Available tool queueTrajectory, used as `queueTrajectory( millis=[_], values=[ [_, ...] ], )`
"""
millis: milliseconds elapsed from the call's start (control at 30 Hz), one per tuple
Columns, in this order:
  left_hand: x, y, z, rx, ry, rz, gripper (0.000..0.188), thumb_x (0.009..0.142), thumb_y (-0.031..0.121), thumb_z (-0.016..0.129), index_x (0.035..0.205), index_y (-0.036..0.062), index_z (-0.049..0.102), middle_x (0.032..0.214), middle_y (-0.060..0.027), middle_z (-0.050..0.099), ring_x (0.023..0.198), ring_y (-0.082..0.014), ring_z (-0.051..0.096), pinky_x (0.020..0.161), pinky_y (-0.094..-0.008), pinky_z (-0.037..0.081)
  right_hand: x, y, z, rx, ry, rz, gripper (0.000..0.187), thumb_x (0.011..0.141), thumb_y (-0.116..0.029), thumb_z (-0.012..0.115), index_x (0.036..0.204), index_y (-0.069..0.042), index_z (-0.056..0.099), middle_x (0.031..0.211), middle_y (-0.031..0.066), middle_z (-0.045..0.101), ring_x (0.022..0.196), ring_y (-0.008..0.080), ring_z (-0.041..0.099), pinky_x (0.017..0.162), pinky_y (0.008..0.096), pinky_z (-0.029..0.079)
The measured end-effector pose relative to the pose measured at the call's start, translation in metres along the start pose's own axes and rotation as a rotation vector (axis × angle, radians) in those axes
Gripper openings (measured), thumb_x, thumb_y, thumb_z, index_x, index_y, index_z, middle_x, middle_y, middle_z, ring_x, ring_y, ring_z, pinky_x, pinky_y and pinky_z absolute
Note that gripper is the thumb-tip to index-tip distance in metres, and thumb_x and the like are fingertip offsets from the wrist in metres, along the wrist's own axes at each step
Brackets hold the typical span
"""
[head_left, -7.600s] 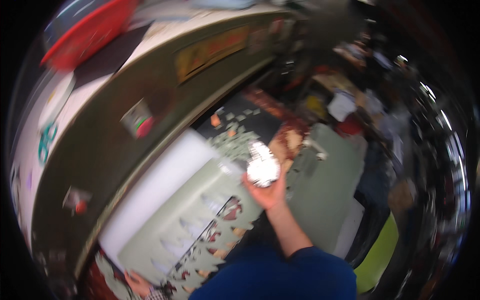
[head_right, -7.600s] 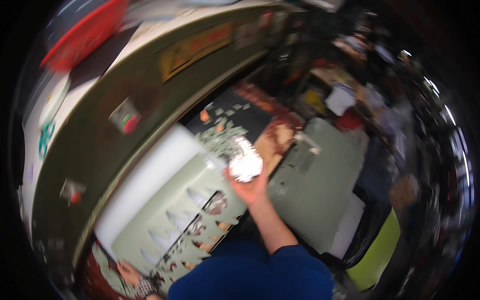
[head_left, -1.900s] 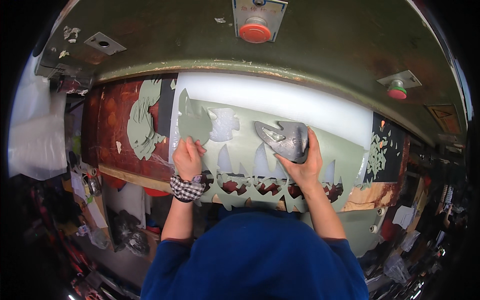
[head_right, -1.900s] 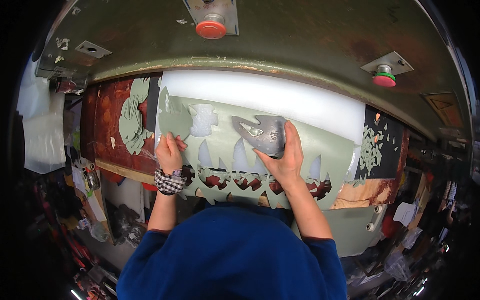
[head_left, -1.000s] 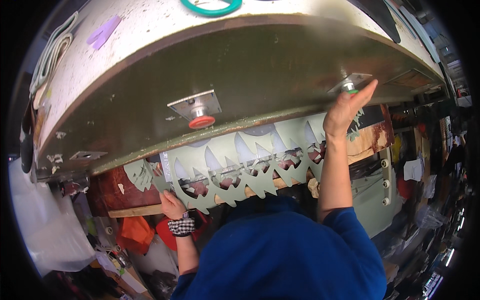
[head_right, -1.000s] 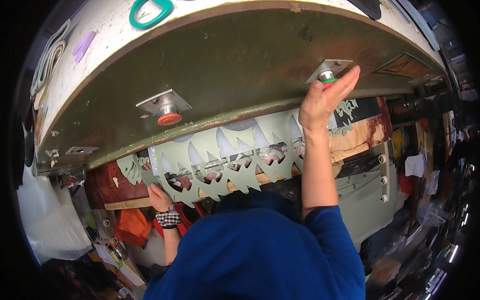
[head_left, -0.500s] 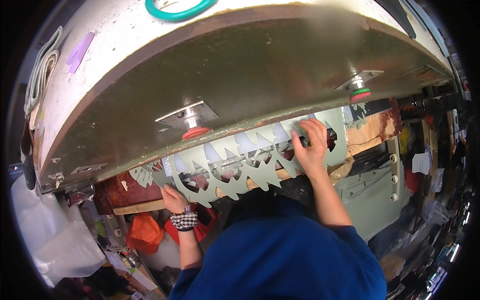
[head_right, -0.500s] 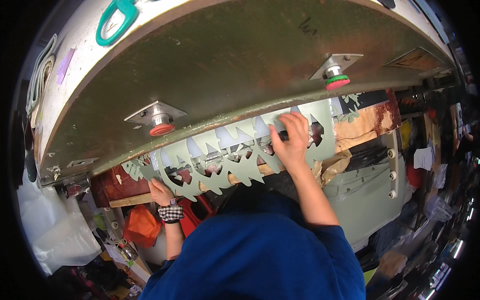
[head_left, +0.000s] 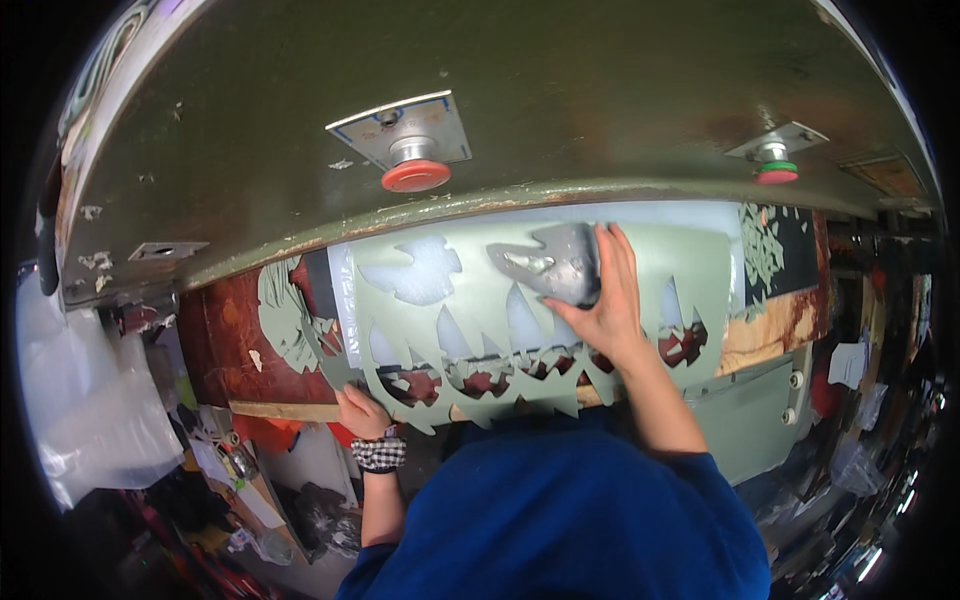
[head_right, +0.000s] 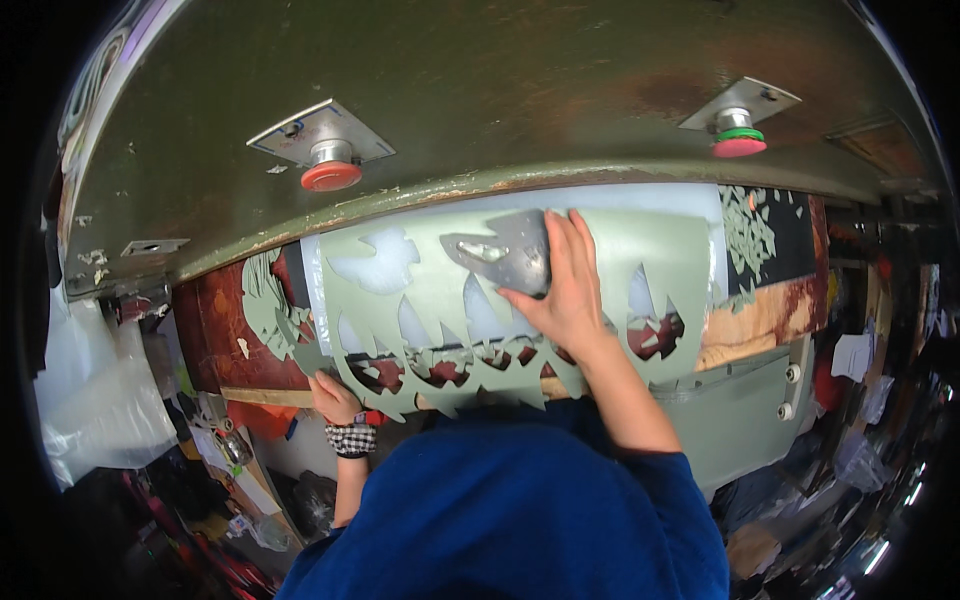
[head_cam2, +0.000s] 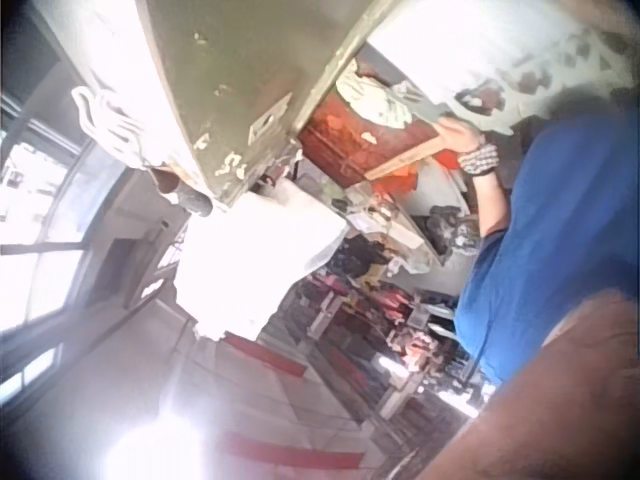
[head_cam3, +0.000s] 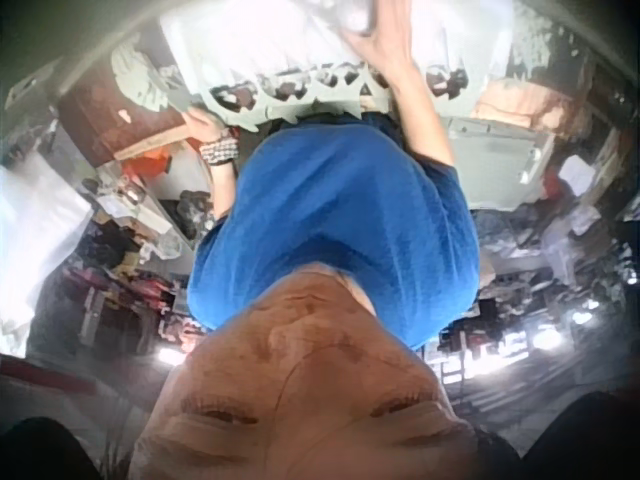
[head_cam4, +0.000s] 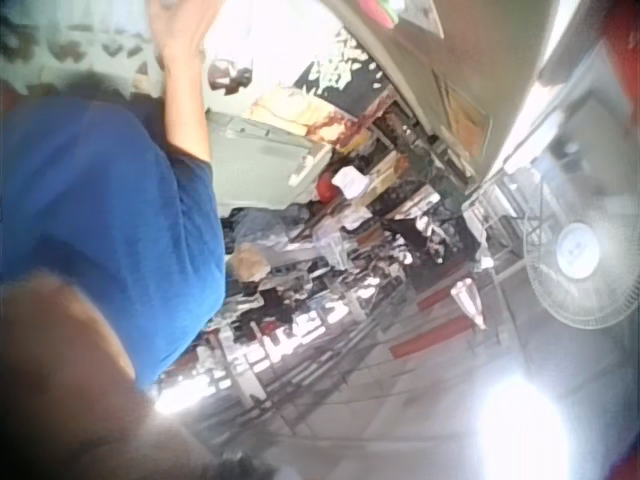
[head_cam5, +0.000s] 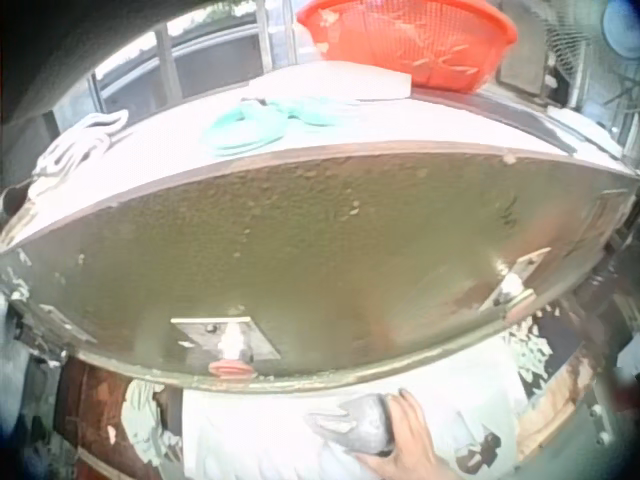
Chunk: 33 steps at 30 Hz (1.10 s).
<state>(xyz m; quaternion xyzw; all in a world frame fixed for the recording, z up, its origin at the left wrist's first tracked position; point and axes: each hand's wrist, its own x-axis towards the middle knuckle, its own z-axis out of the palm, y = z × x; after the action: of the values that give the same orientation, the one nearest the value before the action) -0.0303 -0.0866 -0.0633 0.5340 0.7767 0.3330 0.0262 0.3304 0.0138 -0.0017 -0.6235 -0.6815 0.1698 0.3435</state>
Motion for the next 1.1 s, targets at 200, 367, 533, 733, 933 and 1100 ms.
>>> queueTrajectory(
  millis=[200, 367, 533, 733, 933, 1100],
  values=[
    [-0.013, -0.005, -0.01, 0.032, -0.053, -0.087, 0.035, 0.101, 0.024, 0.04, 0.081, -0.0038, 0.047, 0.062, -0.0183, 0.047, 0.053, -0.0317, 0.043, 0.051, -0.0417, 0.035, -0.006, 0.0, 0.004, 0.089, 0.103, -0.118, 0.095, 0.052, -0.015, 0.09, 0.131, 0.005, 0.041, 0.124, 0.0279, 0.05, 0.117, 0.0483, 0.048, 0.097, 0.0526, 0.042],
    [-0.019, -0.01, -0.009, 0.044, -0.05, -0.108, 0.037, 0.102, 0.026, 0.038, 0.082, -0.0032, 0.046, 0.057, -0.0136, 0.044, 0.049, -0.0225, 0.037, 0.048, -0.0379, 0.032, -0.007, 0.008, 0.007, 0.085, 0.077, -0.117, 0.102, 0.056, -0.022, 0.091, 0.137, 0.004, 0.034, 0.126, 0.029, 0.049, 0.118, 0.049, 0.048, 0.096, 0.0536, 0.042],
    [-0.018, -0.012, -0.016, 0.083, -0.059, -0.113, 0.038, 0.102, 0.026, 0.039, 0.079, -0.0035, 0.045, 0.058, -0.0173, 0.047, 0.049, -0.0272, 0.041, 0.048, -0.04, 0.034, -0.008, -0.002, 0.011, 0.115, 0.059, -0.062, 0.109, 0.052, -0.02, 0.092, 0.14, 0.003, 0.031, 0.134, 0.0268, 0.045, 0.125, 0.0443, 0.044, 0.102, 0.0484, 0.04],
    [-0.01, -0.014, -0.011, -0.002, -0.06, -0.125, 0.038, 0.101, 0.027, 0.04, 0.084, -0.005, 0.05, 0.064, -0.0216, 0.051, 0.054, -0.0331, 0.046, 0.053, -0.0421, 0.037, -0.013, -0.002, 0.004, 0.136, 0.019, 0.03, 0.106, 0.056, -0.019, 0.09, 0.14, 0.004, 0.029, 0.136, 0.0243, 0.043, 0.126, 0.0414, 0.044, 0.101, 0.0488, 0.04],
    [-0.004, -0.008, 0.002, 0.008, -0.033, -0.039, 0.029, 0.1, 0.02, 0.04, 0.093, -0.005, 0.052, 0.07, -0.0258, 0.054, 0.062, -0.0436, 0.051, 0.055, -0.0438, 0.041, -0.033, 0.023, -0.024, 0.143, 0.306, 0.086, 0.079, 0.074, -0.014, 0.076, 0.137, 0.006, 0.034, 0.126, 0.0229, 0.052, 0.114, 0.0356, 0.053, 0.099, 0.0425, 0.042],
    [0.002, -0.002, -0.002, -0.041, -0.04, -0.075, 0.032, 0.101, 0.023, 0.04, 0.096, -0.005, 0.054, 0.072, -0.0243, 0.055, 0.062, -0.0403, 0.051, 0.057, -0.0423, 0.042, -0.044, 0.033, -0.024, 0.014, 0.218, 0.102, 0.073, 0.078, -0.014, 0.072, 0.137, 0.005, 0.034, 0.122, 0.021, 0.056, 0.115, 0.0365, 0.051, 0.098, 0.0414, 0.04]
  ],
)
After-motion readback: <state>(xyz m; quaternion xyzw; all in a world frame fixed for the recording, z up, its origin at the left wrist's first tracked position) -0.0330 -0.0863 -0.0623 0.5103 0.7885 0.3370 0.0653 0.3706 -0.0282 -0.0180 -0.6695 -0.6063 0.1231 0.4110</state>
